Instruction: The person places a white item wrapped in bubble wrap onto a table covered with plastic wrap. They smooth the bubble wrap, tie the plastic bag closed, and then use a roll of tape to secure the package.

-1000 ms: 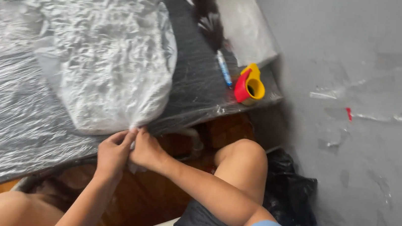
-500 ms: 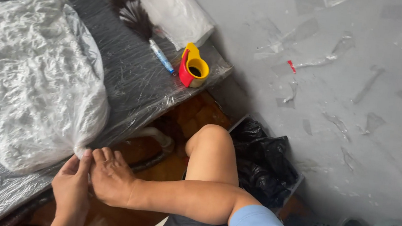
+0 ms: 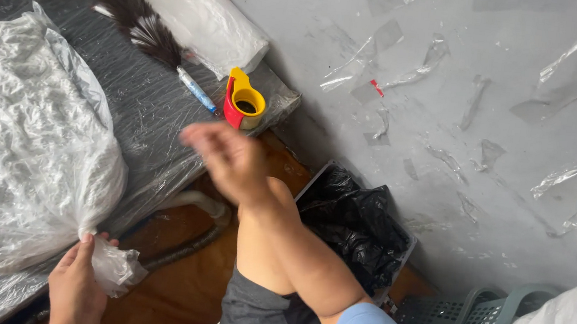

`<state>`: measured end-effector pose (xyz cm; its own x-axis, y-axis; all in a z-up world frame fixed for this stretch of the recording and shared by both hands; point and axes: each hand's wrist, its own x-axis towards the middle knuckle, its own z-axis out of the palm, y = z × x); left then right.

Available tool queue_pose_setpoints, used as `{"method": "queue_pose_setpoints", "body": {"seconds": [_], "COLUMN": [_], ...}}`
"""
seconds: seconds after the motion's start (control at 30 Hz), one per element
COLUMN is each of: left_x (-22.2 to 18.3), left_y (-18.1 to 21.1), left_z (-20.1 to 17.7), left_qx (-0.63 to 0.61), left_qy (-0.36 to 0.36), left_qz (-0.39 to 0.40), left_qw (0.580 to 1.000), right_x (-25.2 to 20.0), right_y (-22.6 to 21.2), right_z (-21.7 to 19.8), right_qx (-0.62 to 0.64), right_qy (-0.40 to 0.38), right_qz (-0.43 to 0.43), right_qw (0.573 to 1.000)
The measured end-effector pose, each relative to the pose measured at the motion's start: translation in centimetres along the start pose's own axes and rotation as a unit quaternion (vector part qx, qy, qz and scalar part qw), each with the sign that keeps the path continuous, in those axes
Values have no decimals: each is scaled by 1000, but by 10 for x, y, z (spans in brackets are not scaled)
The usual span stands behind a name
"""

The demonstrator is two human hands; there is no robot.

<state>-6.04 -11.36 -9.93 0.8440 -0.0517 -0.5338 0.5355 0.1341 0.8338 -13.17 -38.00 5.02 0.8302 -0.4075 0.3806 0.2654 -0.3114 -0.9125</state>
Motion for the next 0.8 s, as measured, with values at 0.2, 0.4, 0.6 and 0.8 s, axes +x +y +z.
{"method": "queue_pose_setpoints", "body": {"seconds": [0.2,0.4,0.6,0.8], "left_x": [-15,-9,-14,2], "left_y": [20,11,0,-27], "left_z": [16,19,16,9], "left_qx": [-38,-63,-44,-103], "left_qy": [39,44,8,-21], "left_qz": [-74,-62,-10,20], "left_qw": [996,995,999,994], "right_x": [33,43,53,36], "right_y": [86,92,83,48], "right_z": [-217,-289,-290,-263], "right_qx": [-29,-128,-67,-35], "right_qy": [514,622,631,534], "right_qz": [46,141,137,61], "right_qw": [856,760,761,842]}}
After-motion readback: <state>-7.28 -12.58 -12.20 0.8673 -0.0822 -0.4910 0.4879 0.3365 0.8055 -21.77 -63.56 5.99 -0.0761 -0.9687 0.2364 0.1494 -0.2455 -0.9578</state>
